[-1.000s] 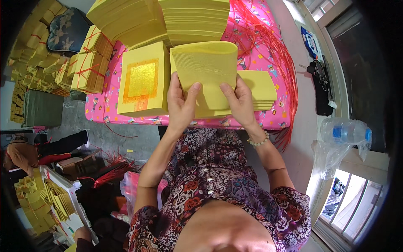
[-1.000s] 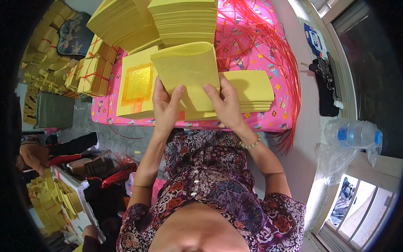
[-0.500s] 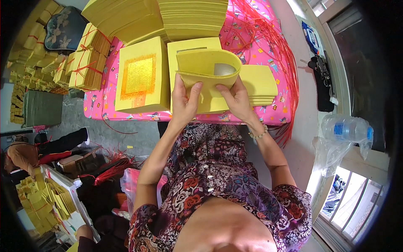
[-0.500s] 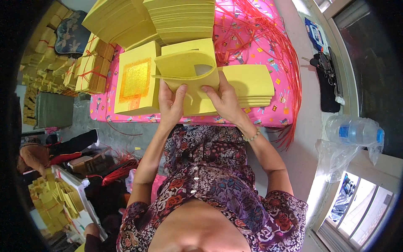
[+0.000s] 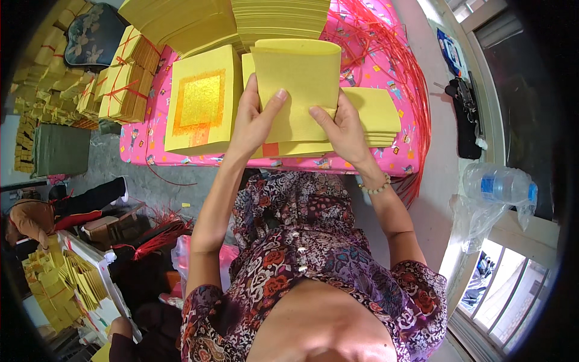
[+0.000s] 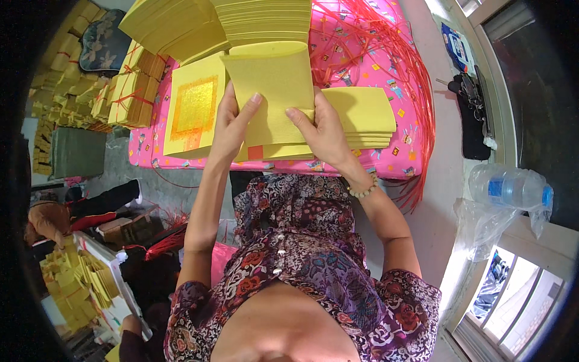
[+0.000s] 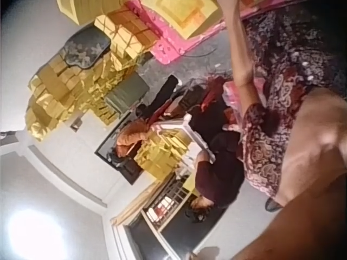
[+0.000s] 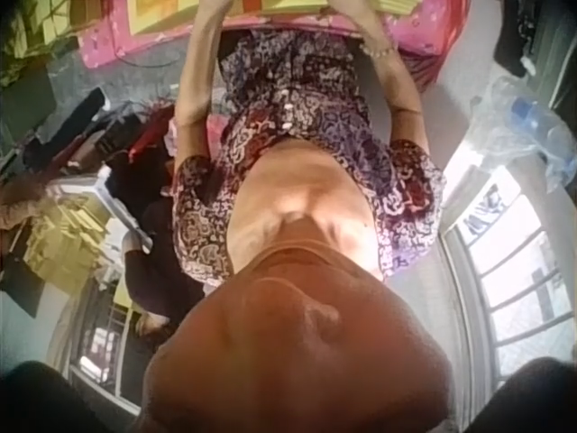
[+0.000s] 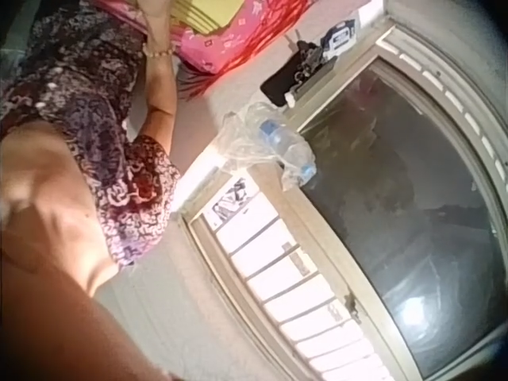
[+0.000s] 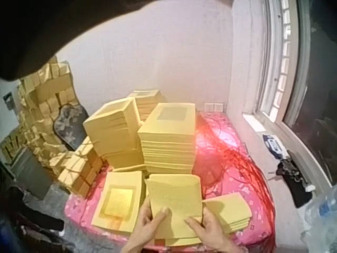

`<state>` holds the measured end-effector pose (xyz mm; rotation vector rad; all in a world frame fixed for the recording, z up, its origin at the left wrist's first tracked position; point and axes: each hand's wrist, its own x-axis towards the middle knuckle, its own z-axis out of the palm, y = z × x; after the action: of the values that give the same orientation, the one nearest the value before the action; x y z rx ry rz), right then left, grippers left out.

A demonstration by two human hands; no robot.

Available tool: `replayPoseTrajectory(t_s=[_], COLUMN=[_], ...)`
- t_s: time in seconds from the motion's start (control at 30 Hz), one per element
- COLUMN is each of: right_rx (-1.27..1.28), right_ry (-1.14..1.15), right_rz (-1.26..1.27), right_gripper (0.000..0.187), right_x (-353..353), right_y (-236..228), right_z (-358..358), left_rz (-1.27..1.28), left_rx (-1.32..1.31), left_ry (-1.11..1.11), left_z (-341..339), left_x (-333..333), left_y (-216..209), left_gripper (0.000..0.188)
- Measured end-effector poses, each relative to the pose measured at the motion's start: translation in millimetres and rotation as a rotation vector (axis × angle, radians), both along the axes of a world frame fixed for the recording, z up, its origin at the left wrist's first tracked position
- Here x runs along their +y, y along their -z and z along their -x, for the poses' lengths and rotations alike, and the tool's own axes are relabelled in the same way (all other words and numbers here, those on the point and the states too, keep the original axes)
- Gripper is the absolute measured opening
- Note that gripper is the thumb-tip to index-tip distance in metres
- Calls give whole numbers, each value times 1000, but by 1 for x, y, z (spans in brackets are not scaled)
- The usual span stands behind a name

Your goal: Organizing and stacking yellow paper sheets with foil centers.

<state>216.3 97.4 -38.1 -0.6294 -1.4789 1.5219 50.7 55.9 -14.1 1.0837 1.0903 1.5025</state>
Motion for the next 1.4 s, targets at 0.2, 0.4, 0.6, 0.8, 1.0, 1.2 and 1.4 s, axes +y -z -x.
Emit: replayPoseTrajectory(t_s=[0.2, 0.4, 0.6, 0.8, 1.0, 1.2, 1.4], right_rx=[-15, -49, 62, 91, 23, 5, -95], right_ry=[7, 58, 62, 159, 123, 119, 91], right_rz=[16, -25, 8, -41, -88, -96, 34], right_gripper=[37, 35, 37, 36, 37, 37, 37], right_x=[2, -3, 2, -8, -12, -15, 15], right_y=[-5, -4, -19, -22, -18, -19, -30], right_z=[2, 1, -4, 0, -7, -7, -7], left_rz=[33, 73, -53, -79, -109, -81, 85], left_rx=[-41, -77, -20, -38, 24, -14, -137], left_ry=[0, -6, -32, -42, -46, -57, 2], left_z=[-2, -6, -17, -26, -21, -22, -12], left_x=[7, 2, -10, -20, -26, -23, 3], left_y=[-2, -9, -3, 0, 8, -4, -19], left_gripper=[47, 47, 47, 47, 49, 47, 41])
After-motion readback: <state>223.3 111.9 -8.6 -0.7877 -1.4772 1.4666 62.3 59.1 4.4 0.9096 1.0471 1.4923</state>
